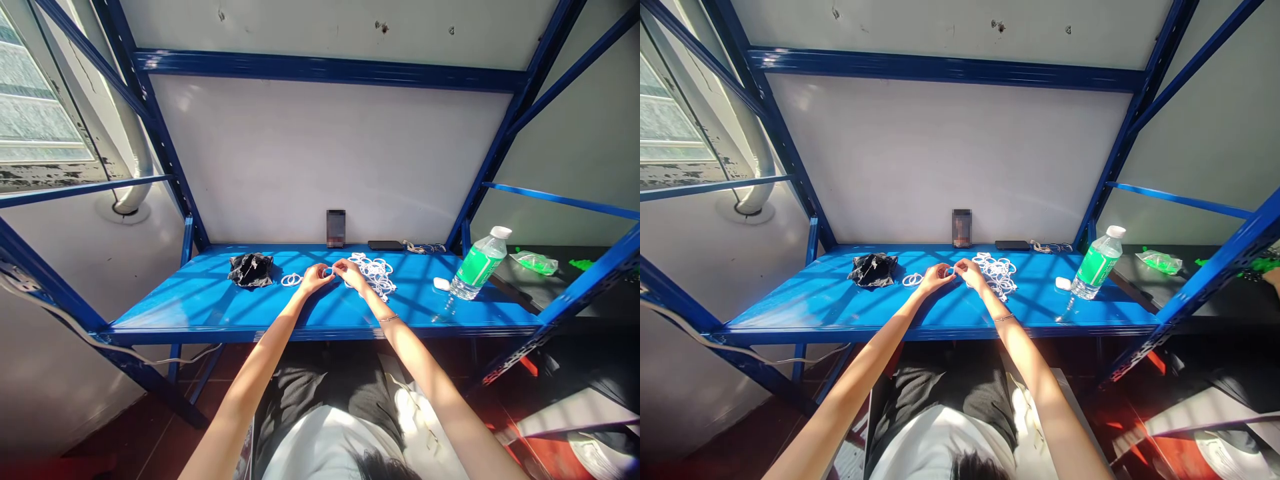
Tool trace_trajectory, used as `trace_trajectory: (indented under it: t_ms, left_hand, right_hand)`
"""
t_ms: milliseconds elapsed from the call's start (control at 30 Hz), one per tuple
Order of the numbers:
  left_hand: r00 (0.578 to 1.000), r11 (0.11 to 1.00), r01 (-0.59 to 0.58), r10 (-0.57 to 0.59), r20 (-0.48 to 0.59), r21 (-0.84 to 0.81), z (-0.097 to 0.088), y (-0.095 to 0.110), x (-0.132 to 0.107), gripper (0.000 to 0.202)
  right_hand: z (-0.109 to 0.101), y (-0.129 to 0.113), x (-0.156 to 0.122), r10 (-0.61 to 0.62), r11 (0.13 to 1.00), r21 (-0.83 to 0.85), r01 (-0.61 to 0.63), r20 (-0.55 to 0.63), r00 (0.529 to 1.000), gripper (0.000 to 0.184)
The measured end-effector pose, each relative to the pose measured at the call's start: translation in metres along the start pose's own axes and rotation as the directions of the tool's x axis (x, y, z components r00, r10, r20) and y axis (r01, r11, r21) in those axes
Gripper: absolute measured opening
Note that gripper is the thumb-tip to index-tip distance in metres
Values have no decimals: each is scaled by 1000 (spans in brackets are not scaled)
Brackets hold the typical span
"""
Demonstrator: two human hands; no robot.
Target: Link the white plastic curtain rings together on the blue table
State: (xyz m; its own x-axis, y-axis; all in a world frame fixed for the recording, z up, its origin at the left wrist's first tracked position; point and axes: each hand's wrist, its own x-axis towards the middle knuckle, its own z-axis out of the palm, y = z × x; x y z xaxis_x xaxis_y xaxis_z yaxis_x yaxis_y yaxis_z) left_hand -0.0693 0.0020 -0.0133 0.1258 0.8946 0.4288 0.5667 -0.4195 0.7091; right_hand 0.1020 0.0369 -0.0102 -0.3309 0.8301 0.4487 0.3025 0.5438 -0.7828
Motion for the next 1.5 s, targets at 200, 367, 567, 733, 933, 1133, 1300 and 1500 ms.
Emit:
trace_trajectory:
  t_ms: [200, 367, 567, 733, 933, 1133, 1300, 1500]
  left_hand:
    - [1000, 1000, -12, 11, 17, 9, -1, 5, -2, 46]
    - [992, 996, -68, 73, 99, -57, -7, 11, -5, 39]
    - [973, 992, -116, 125, 196, -57, -11, 16, -15, 38]
    - [980, 984, -175, 171, 105, 27, -13, 17, -34, 40]
    - [981, 983, -181, 178, 81, 28, -15, 15, -50, 39]
    - [980, 978, -198, 197, 23, 69, -10, 18, -49, 29]
    - [984, 982, -177, 178, -12, 61, -6, 18, -48, 29]
    - [986, 986, -167, 167, -19, 10, -5, 22, -50, 31]
  right_hand:
    - [-7, -14, -6, -54, 999, 0, 54, 37, 998, 16]
    - [-11, -20, -10, -83, 996, 41, 80, 92, 992, 17]
    - [-10, -25, -16, -121, 993, 33, 117, 132, 984, 18]
    - [-7, -27, -17, -117, 991, 86, 105, 153, 981, 23]
    - [-5, -34, -24, -146, 988, 77, 133, 191, 971, 24]
    - [-6, -38, -31, -202, 979, 51, 196, 178, 963, 15]
    - [-6, -42, -31, -212, 977, 8, 213, 136, 968, 13]
    - [-7, -44, -31, -237, 971, -21, 239, 87, 968, 10]
